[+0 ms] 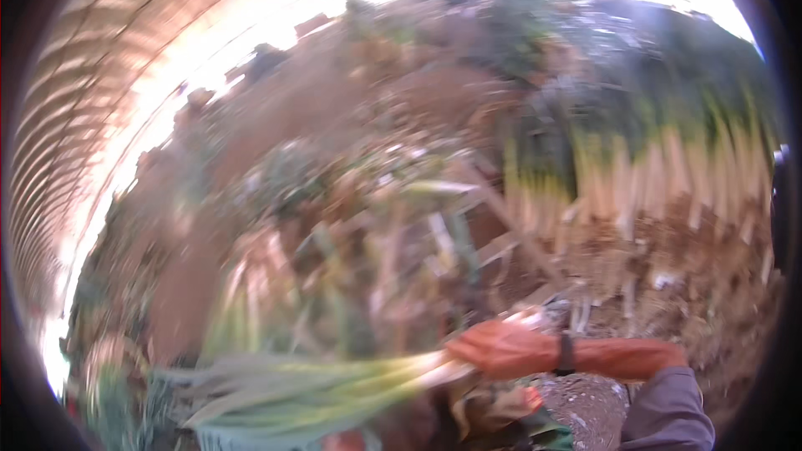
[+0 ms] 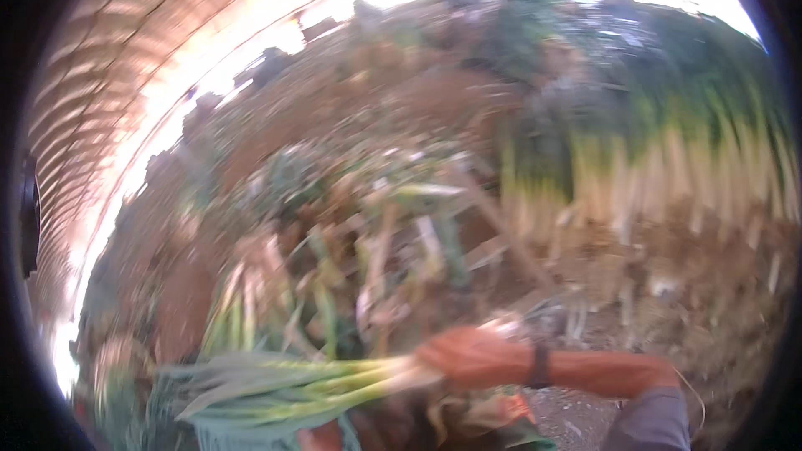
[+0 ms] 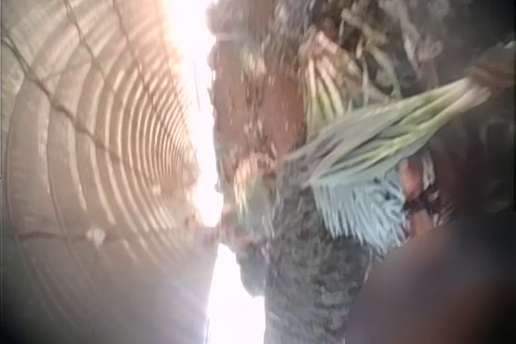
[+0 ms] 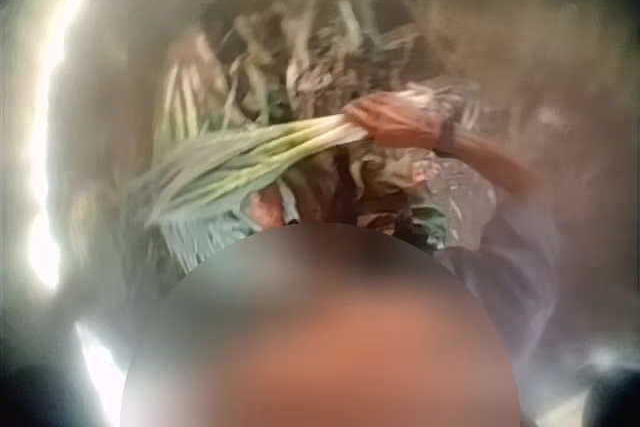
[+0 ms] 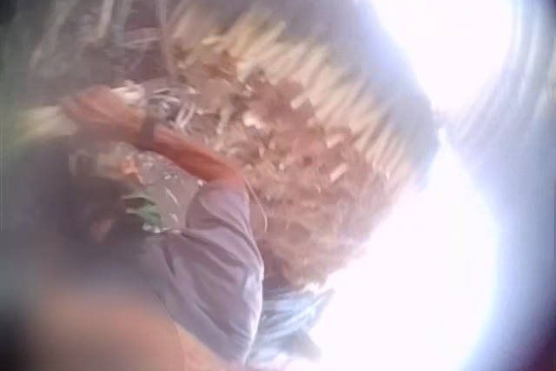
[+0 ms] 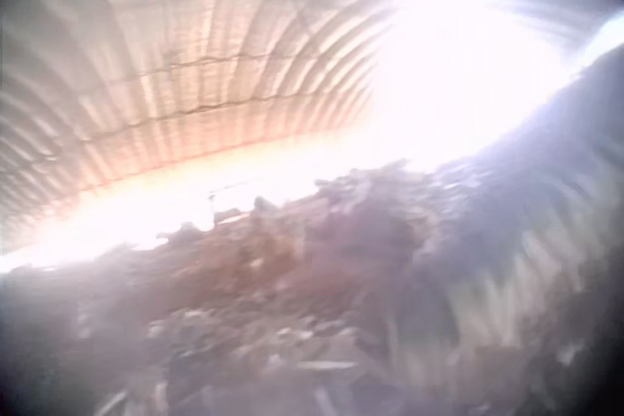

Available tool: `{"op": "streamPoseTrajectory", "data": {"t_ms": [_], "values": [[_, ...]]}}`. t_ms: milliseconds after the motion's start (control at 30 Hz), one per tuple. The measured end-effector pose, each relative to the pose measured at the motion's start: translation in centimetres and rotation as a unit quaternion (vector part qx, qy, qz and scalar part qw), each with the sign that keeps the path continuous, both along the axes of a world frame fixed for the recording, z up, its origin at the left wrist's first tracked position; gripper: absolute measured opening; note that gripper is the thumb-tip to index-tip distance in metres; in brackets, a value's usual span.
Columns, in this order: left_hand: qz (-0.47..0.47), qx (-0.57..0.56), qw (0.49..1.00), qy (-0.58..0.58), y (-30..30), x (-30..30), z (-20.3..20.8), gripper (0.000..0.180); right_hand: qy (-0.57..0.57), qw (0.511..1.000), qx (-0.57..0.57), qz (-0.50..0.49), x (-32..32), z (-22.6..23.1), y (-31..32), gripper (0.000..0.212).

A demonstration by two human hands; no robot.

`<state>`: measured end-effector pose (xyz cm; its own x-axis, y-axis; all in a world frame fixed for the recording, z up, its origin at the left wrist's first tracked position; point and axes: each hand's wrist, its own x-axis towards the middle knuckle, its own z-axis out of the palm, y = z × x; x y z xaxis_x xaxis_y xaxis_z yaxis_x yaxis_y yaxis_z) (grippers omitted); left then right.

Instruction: Cleaning and trimming leeks in an agricultural setting using hands and a trimming tool.

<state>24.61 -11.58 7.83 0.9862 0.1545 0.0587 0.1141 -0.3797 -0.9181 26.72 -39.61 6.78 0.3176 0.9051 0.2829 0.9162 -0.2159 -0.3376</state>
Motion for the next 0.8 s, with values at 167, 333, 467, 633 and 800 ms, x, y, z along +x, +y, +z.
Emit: {"op": "streamPoseTrajectory", "data": {"t_ms": [167,333,467,633,800], "values": [[0.049,0.951,0.14,0.271,6.6,-11.9,-2.9,0.057,0.155,0.978,0.077,-0.118,0.9,-1.5,-1.9,0.054],[0.197,0.957,-0.164,0.134,-3.7,4.8,11.6,0.077,0.321,0.877,0.294,-0.205,6.5,-0.5,-2.2,0.06],[0.176,0.905,-0.379,0.075,-5.9,8.9,9.9,0.078,0.358,0.766,0.446,-0.294,15.6,1.3,-5.9,0.063],[0.047,0.811,-0.582,-0.03,-0.3,7.5,2.5,0.059,0.306,0.705,0.358,-0.531,27.6,2.0,-9.7,0.051],[-0.186,0.845,-0.5,-0.039,0.2,6.5,0.1,0.055,0.256,0.646,0.233,-0.681,35.9,-11.8,-18.6,0.07]]}}
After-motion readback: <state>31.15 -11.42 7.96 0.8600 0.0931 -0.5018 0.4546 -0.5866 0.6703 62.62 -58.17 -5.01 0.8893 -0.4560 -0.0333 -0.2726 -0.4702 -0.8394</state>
